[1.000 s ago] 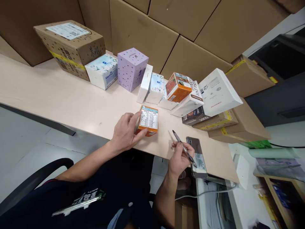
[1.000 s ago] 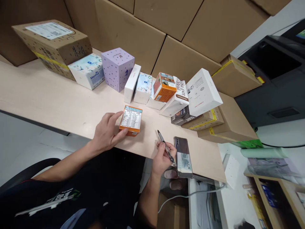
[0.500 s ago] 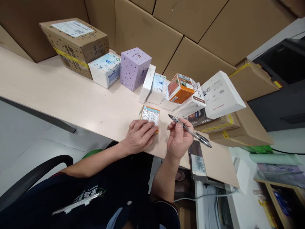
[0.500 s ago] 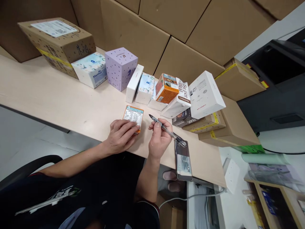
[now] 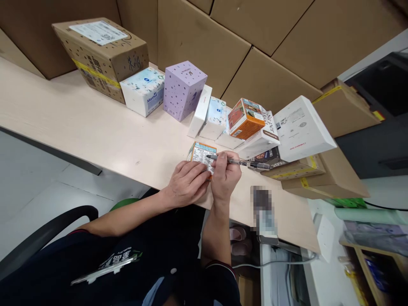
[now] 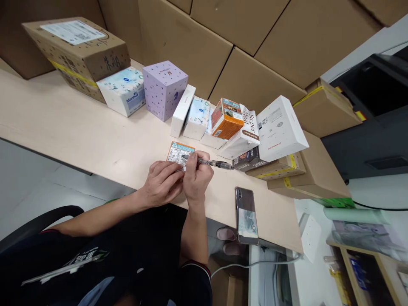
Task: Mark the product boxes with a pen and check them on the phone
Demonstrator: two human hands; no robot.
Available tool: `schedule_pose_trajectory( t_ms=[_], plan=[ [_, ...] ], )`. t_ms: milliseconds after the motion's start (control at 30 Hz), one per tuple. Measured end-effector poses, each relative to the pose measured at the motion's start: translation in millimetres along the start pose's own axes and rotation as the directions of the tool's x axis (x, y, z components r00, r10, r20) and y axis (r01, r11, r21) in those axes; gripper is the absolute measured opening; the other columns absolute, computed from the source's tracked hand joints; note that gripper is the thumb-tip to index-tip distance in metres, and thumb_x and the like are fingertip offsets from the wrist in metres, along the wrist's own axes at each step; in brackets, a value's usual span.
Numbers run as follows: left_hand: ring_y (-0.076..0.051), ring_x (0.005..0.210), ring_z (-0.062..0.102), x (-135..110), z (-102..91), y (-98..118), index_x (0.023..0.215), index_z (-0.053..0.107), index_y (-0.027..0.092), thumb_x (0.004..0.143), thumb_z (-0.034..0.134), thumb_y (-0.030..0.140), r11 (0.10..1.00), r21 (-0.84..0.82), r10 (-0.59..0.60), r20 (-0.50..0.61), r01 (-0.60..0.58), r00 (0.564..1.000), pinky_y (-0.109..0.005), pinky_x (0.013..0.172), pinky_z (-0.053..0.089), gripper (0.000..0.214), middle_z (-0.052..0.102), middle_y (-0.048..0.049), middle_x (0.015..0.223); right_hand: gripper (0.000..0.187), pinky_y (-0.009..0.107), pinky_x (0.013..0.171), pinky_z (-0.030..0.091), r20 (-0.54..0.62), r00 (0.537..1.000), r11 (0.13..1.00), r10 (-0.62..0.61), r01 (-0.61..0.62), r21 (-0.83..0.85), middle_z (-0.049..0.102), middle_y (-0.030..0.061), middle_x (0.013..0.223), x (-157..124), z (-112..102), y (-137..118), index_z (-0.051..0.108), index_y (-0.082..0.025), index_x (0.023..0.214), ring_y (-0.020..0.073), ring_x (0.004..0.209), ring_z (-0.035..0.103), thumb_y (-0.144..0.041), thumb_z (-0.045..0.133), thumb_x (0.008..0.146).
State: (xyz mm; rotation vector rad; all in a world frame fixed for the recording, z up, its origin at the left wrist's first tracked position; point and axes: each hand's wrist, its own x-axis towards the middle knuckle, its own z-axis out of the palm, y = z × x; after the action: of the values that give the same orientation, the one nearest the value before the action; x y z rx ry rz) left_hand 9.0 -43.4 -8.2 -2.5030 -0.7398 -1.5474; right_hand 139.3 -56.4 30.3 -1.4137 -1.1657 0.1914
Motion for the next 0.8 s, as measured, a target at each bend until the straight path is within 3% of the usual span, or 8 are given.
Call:
schedule_pose_trajectory(
  t_ms=[200, 367, 533, 800],
  plan=[
    [-0.027, 0.106, 0.068, -2.4, 1.2, -0.9, 0.114, 0.068, 0.015, 0.091, 0.067, 0.018, 1.0, -0.024, -0.006, 0.0, 0.006, 1.0, -0.042, 0.094, 0.049, 0.023, 0.076, -0.0115, 0.109, 0.032, 0.024, 0.063, 0.046, -0.042, 0.999, 0.999, 0.028, -0.027, 0.035, 0.055, -0.007, 0.065, -3.5, 1.5, 1.6, 0.056, -0.023, 0.083, 0.0106, 0.059, 0.056, -0.047, 0.051, 0.104],
    [-0.026, 0.105, 0.068, -2.1, 1.6, -1.3, 0.114, 0.068, 0.015, 0.091, 0.067, 0.018, 1.0, -0.02, -0.008, 0.007, 0.009, 1.0, -0.042, 0.093, 0.049, 0.023, 0.077, -0.0108, 0.109, 0.032, 0.025, 0.065, 0.048, -0.045, 0.997, 0.994, 0.064, -0.06, 0.088, 0.06, -0.0052, 0.071, 2.3, 4.8, 2.4, 0.058, -0.023, 0.089, 0.0109, 0.062, 0.059, -0.051, 0.049, 0.104],
    [-0.027, 0.106, 0.068, -3.4, 3.4, -1.6, 0.114, 0.068, 0.017, 0.09, 0.067, 0.018, 1.0, -0.026, -0.011, 0.003, 0.011, 1.0, -0.042, 0.093, 0.049, 0.024, 0.077, -0.0111, 0.11, 0.033, 0.024, 0.065, 0.047, -0.005, 1.0, 1.0, -0.017, 0.017, -0.01, 0.063, -0.0039, 0.075, 8.5, 8.4, 2.0, 0.059, -0.023, 0.086, 0.01, 0.063, 0.059, -0.049, 0.049, 0.103],
    [-0.026, 0.108, 0.068, -4.8, 3.0, -2.1, 0.113, 0.066, 0.018, 0.09, 0.066, 0.016, 0.997, -0.063, -0.032, 0.002, 0.032, 0.999, -0.042, 0.094, 0.048, 0.023, 0.077, -0.0105, 0.112, 0.034, 0.025, 0.069, 0.049, 0.031, 0.999, 0.997, -0.019, 0.021, -0.078, 0.065, -0.0025, 0.075, 9.7, 8.1, 0.5, 0.059, -0.023, 0.084, 0.0122, 0.068, 0.062, -0.047, 0.047, 0.104]
  ],
)
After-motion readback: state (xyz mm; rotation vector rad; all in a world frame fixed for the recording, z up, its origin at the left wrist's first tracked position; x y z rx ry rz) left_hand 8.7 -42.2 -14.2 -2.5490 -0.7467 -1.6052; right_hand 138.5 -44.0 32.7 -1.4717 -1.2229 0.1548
